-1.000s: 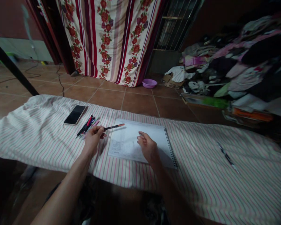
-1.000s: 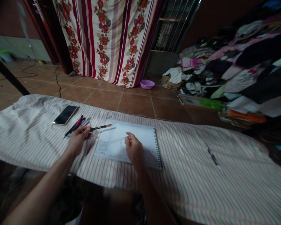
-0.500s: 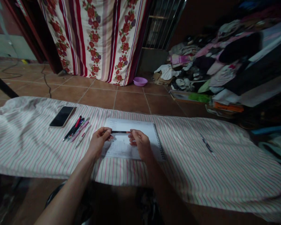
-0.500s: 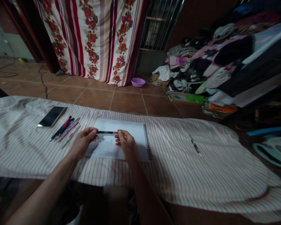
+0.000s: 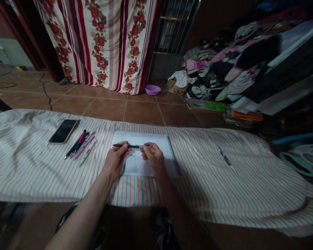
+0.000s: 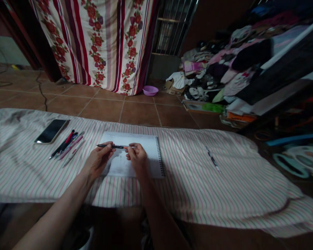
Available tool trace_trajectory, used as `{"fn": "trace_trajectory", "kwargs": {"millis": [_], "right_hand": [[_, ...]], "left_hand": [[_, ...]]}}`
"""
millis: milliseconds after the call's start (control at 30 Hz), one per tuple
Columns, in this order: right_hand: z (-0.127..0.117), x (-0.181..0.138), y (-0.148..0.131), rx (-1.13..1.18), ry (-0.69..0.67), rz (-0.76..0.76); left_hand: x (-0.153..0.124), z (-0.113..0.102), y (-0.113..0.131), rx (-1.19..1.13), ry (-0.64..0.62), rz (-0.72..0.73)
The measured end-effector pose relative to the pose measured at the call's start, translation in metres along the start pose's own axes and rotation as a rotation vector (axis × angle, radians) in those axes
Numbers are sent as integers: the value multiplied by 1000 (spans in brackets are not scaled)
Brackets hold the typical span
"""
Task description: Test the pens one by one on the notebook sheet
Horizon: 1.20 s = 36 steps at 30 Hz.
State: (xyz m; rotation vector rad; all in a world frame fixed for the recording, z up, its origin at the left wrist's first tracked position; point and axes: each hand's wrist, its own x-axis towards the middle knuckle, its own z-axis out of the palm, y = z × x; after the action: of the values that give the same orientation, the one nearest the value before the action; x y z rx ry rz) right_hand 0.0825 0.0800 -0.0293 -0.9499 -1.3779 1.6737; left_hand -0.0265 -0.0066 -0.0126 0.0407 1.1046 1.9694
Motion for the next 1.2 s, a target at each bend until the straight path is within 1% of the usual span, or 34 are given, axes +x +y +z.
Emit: {"fn": "trace_trajectory", "kwargs": {"millis": [100, 167, 367, 567, 933, 1033, 1200], "right_hand": [[0, -1, 0, 10, -4, -6], [0, -1, 1, 15, -19, 14], [0, -5, -3, 41, -6, 76], [-3, -8, -9, 115, -25, 122], [-6, -4, -8, 268, 5, 192], [-8, -3, -9, 272, -1, 191], [-9, -3, -12, 248, 38, 196]], "left_hand": [[-3, 5, -3, -5, 13, -25], [-4, 7, -4, -8, 21, -42], [-5, 9, -8, -17, 22, -56], [-6, 12, -12, -32, -2, -68], [-10, 16, -15, 3, -71, -100], [-11, 15, -15, 38, -78, -102], [-13, 16, -13, 77, -88, -94]]}}
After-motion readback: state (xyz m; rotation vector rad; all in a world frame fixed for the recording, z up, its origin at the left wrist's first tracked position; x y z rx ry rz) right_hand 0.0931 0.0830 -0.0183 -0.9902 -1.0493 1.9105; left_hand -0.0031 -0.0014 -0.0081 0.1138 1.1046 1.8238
